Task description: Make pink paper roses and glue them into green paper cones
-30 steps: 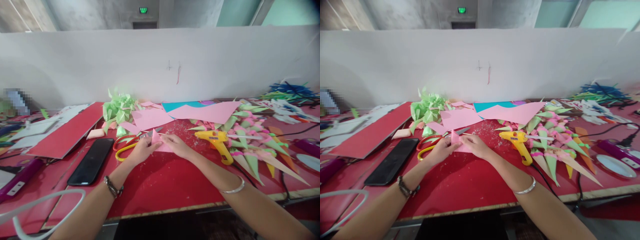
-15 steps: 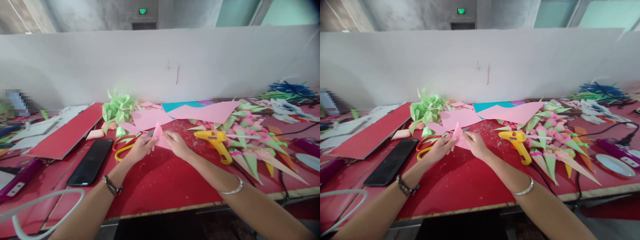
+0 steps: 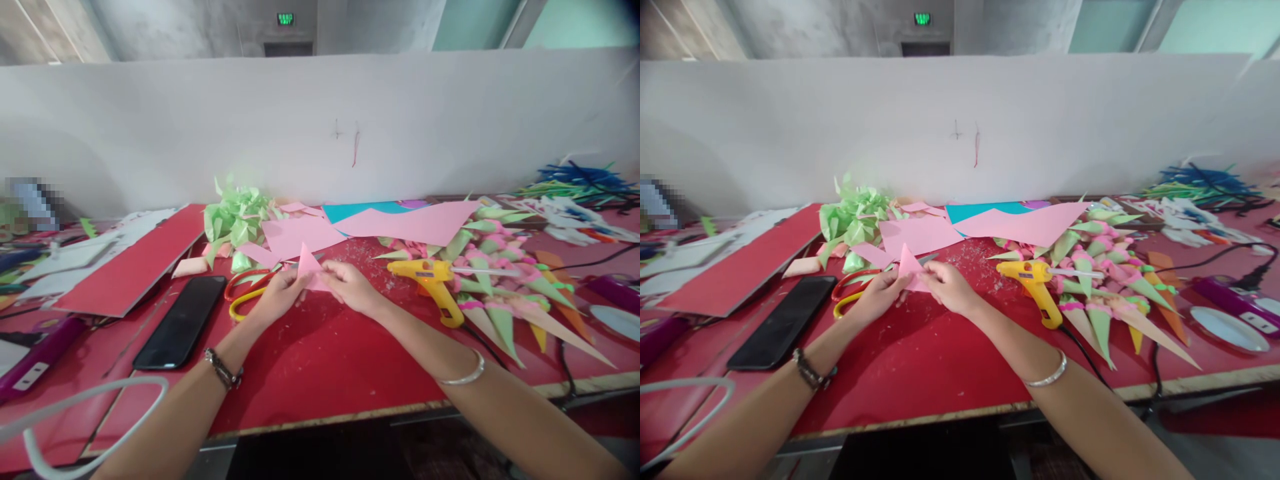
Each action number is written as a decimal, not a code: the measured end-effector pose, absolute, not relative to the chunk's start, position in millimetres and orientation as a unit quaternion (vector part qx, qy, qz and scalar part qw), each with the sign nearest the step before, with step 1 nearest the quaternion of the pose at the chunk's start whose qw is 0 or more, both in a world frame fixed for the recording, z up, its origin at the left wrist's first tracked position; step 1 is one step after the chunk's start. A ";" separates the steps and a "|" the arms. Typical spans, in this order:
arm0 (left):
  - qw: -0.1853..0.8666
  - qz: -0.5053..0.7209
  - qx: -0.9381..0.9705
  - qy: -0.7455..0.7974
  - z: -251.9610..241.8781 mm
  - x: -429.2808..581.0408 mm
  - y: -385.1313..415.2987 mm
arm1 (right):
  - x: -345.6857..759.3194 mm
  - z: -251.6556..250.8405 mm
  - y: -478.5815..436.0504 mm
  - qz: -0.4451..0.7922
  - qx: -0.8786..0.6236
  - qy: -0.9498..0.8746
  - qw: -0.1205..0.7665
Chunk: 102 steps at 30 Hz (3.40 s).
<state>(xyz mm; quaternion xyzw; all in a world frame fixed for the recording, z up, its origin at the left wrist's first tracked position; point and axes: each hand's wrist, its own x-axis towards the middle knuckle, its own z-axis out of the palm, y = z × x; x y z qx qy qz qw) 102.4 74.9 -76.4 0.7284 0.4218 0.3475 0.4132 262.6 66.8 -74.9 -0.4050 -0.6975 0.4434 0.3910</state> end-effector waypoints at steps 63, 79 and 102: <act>0.338 0.314 0.783 0.417 -73.3 100.8 69.1 | 261.0 -81.5 73.6 0.505 -0.351 -0.594 0.519; 0.358 0.331 0.767 0.417 -72.5 100.4 70.1 | 266.6 -80.3 76.8 0.445 -0.351 -0.690 0.450; 0.548 0.341 0.656 0.392 -71.8 96.2 73.4 | 268.8 -77.4 73.0 0.292 -0.268 -0.803 0.446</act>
